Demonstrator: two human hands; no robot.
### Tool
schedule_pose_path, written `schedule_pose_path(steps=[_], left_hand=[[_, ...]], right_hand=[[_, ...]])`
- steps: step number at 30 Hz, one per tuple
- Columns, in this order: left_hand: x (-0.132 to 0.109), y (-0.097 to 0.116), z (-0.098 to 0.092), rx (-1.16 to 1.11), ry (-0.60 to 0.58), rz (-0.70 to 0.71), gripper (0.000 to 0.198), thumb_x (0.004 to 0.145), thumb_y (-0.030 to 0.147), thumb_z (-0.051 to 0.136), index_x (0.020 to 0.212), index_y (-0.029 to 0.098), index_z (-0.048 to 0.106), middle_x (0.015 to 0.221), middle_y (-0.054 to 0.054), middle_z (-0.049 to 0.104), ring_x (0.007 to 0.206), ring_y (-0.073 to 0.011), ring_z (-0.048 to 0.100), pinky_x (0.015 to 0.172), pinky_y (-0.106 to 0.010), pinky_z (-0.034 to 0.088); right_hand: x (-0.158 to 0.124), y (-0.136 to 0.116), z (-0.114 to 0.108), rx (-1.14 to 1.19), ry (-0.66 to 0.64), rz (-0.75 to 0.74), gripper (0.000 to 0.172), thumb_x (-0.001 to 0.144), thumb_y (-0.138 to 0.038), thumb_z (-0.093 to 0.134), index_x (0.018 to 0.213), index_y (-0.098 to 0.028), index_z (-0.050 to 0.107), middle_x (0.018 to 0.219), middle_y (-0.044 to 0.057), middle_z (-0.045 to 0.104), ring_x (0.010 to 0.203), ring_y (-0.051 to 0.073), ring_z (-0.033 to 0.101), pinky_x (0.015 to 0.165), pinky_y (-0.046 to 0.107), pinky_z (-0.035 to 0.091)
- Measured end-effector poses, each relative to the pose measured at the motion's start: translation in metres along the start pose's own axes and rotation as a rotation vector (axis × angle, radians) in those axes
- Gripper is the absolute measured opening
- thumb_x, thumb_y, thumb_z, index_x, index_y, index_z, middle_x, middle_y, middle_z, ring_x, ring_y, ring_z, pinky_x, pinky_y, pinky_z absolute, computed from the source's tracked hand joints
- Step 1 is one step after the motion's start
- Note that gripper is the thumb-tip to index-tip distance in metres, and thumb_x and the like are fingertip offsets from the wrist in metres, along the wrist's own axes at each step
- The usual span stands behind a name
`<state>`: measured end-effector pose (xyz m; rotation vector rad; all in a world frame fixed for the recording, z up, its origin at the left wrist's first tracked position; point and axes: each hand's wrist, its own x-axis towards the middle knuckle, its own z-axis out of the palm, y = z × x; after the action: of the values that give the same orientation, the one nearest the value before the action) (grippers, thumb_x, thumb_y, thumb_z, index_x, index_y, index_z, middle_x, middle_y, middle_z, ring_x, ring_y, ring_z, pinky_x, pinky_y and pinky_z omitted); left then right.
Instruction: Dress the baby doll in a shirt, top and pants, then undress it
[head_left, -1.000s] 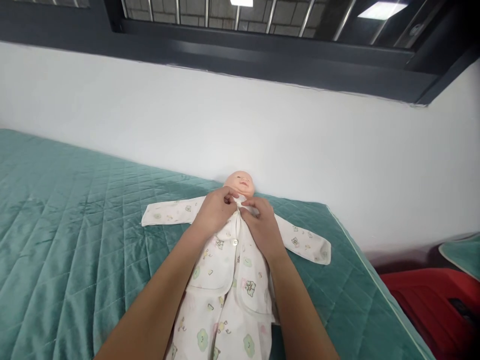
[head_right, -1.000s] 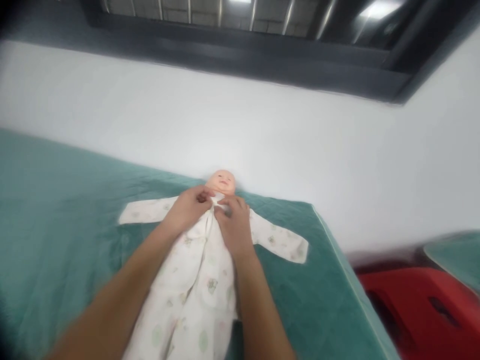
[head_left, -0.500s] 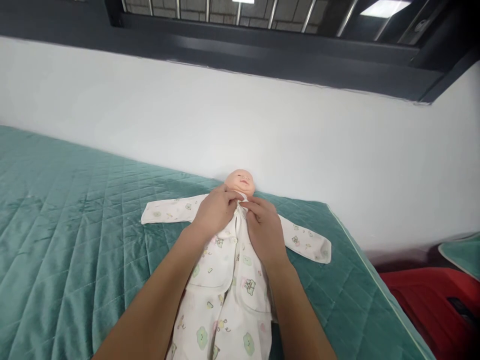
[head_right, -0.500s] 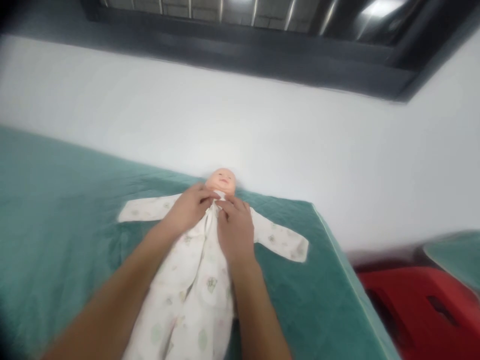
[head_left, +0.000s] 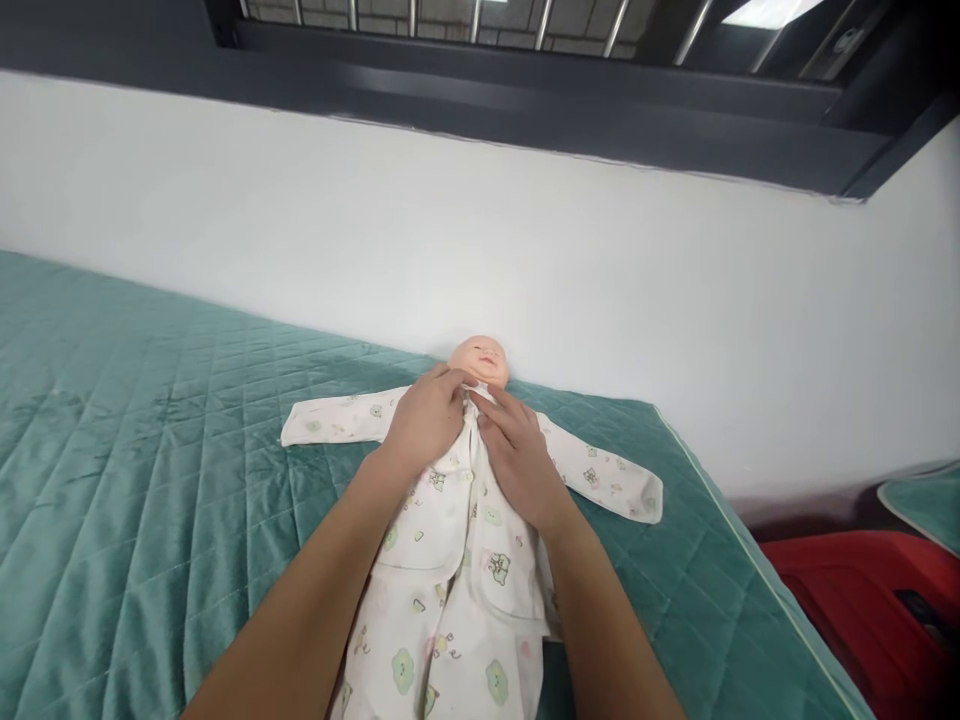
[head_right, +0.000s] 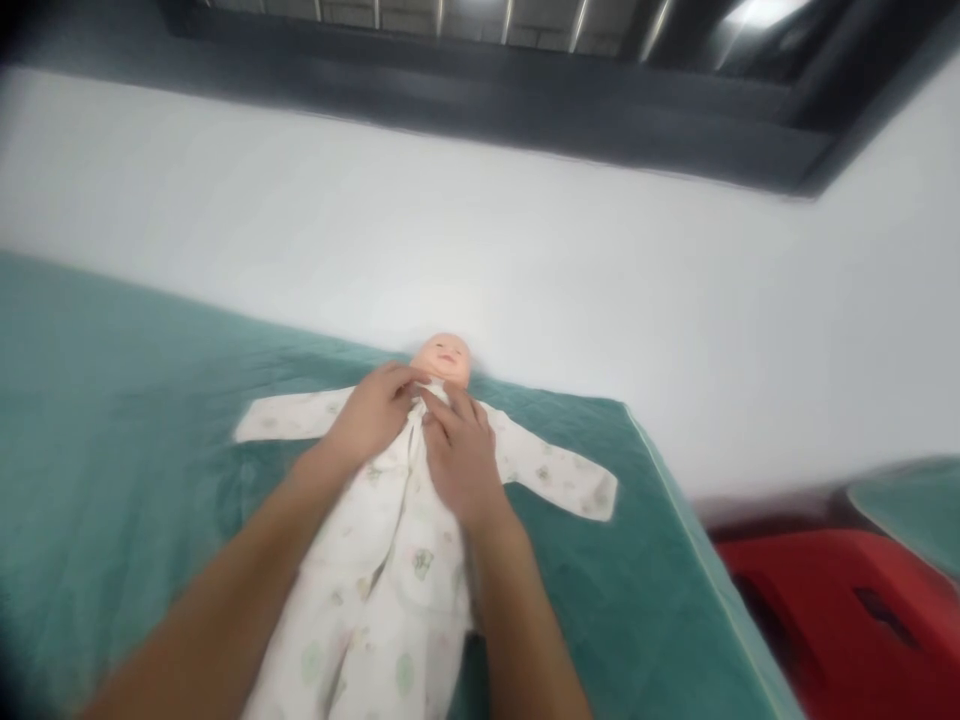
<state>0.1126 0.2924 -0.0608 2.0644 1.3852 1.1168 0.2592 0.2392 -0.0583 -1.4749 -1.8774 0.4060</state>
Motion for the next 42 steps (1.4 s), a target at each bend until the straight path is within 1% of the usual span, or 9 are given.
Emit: schedule_pose_path(steps=[7, 10, 14, 17, 21, 28, 33, 36, 42], left_hand=[[-0.001, 0.01, -0.01, -0.157, 0.159, -0.038, 0.025, 0.088, 0.016, 0.047, 0.098, 0.021, 0.069, 0.105, -0.003, 0.071, 0.098, -0.0177, 0.063, 0.089, -0.029, 0.047], [-0.009, 0.019, -0.018, -0.275, 0.174, -0.12, 0.02, 0.085, 0.021, 0.053, 0.097, 0.021, 0.069, 0.099, -0.002, 0.073, 0.088, -0.0162, 0.064, 0.081, -0.027, 0.048], [-0.026, 0.023, -0.019, -0.306, 0.127, -0.159, 0.018, 0.085, 0.028, 0.055, 0.092, 0.02, 0.069, 0.09, -0.001, 0.073, 0.076, -0.0153, 0.063, 0.075, -0.028, 0.047], [-0.037, 0.022, -0.017, -0.243, 0.066, -0.117, 0.018, 0.085, 0.031, 0.055, 0.087, 0.02, 0.07, 0.089, -0.002, 0.072, 0.08, -0.0158, 0.063, 0.078, -0.028, 0.046], [-0.048, 0.018, -0.016, -0.305, 0.019, -0.104, 0.018, 0.084, 0.033, 0.057, 0.089, 0.02, 0.069, 0.083, 0.0, 0.067, 0.074, -0.0131, 0.059, 0.071, -0.024, 0.045], [-0.054, 0.016, -0.021, -0.419, -0.047, -0.11, 0.011, 0.078, 0.026, 0.062, 0.083, 0.018, 0.068, 0.075, 0.002, 0.063, 0.066, -0.0101, 0.054, 0.063, -0.021, 0.041], [-0.053, 0.028, -0.02, -0.479, -0.03, -0.159, 0.012, 0.081, 0.028, 0.057, 0.081, 0.019, 0.064, 0.068, 0.003, 0.06, 0.06, -0.01, 0.051, 0.058, -0.021, 0.038], [-0.053, 0.035, -0.018, -0.45, -0.017, -0.149, 0.011, 0.082, 0.026, 0.055, 0.079, 0.019, 0.062, 0.07, 0.002, 0.061, 0.062, -0.0101, 0.052, 0.059, -0.022, 0.04], [-0.052, 0.031, -0.019, -0.523, -0.042, -0.206, 0.011, 0.082, 0.027, 0.056, 0.081, 0.018, 0.063, 0.07, 0.002, 0.058, 0.063, -0.0097, 0.052, 0.059, -0.02, 0.04]], right_hand=[[0.005, 0.011, -0.008, 0.276, 0.035, -0.018, 0.038, 0.09, -0.035, 0.052, 0.126, -0.03, 0.064, 0.141, 0.002, 0.056, 0.135, 0.023, 0.045, 0.113, 0.045, 0.034], [0.002, 0.006, -0.013, 0.388, 0.187, 0.095, 0.032, 0.086, -0.031, 0.054, 0.114, -0.025, 0.068, 0.129, 0.005, 0.063, 0.121, 0.023, 0.056, 0.102, 0.041, 0.044], [-0.02, -0.014, -0.006, 0.293, 0.369, 0.148, 0.021, 0.086, -0.031, 0.052, 0.099, -0.023, 0.067, 0.103, 0.006, 0.068, 0.094, 0.021, 0.063, 0.083, 0.036, 0.05], [-0.041, -0.029, 0.005, 0.149, 0.352, 0.105, 0.018, 0.088, -0.033, 0.051, 0.096, -0.023, 0.063, 0.092, 0.005, 0.064, 0.079, 0.019, 0.06, 0.078, 0.035, 0.048], [-0.056, -0.037, 0.012, 0.035, 0.316, 0.129, 0.023, 0.084, -0.039, 0.057, 0.099, -0.021, 0.059, 0.096, 0.005, 0.059, 0.075, 0.019, 0.057, 0.073, 0.035, 0.046], [-0.046, -0.031, 0.006, 0.058, 0.259, 0.236, 0.017, 0.082, -0.036, 0.057, 0.092, -0.023, 0.055, 0.089, 0.004, 0.062, 0.077, 0.021, 0.059, 0.072, 0.035, 0.044], [-0.036, -0.028, 0.004, 0.048, 0.242, 0.226, 0.011, 0.083, -0.034, 0.053, 0.082, -0.024, 0.057, 0.078, 0.002, 0.064, 0.075, 0.021, 0.059, 0.07, 0.035, 0.041], [-0.033, -0.025, 0.002, 0.136, 0.241, 0.229, 0.01, 0.082, -0.031, 0.054, 0.08, -0.023, 0.06, 0.076, 0.001, 0.066, 0.071, 0.02, 0.059, 0.068, 0.033, 0.041], [-0.032, -0.022, -0.007, 0.549, 0.17, 0.32, 0.016, 0.079, -0.033, 0.061, 0.087, -0.021, 0.067, 0.073, -0.001, 0.067, 0.062, 0.016, 0.057, 0.06, 0.028, 0.042]])
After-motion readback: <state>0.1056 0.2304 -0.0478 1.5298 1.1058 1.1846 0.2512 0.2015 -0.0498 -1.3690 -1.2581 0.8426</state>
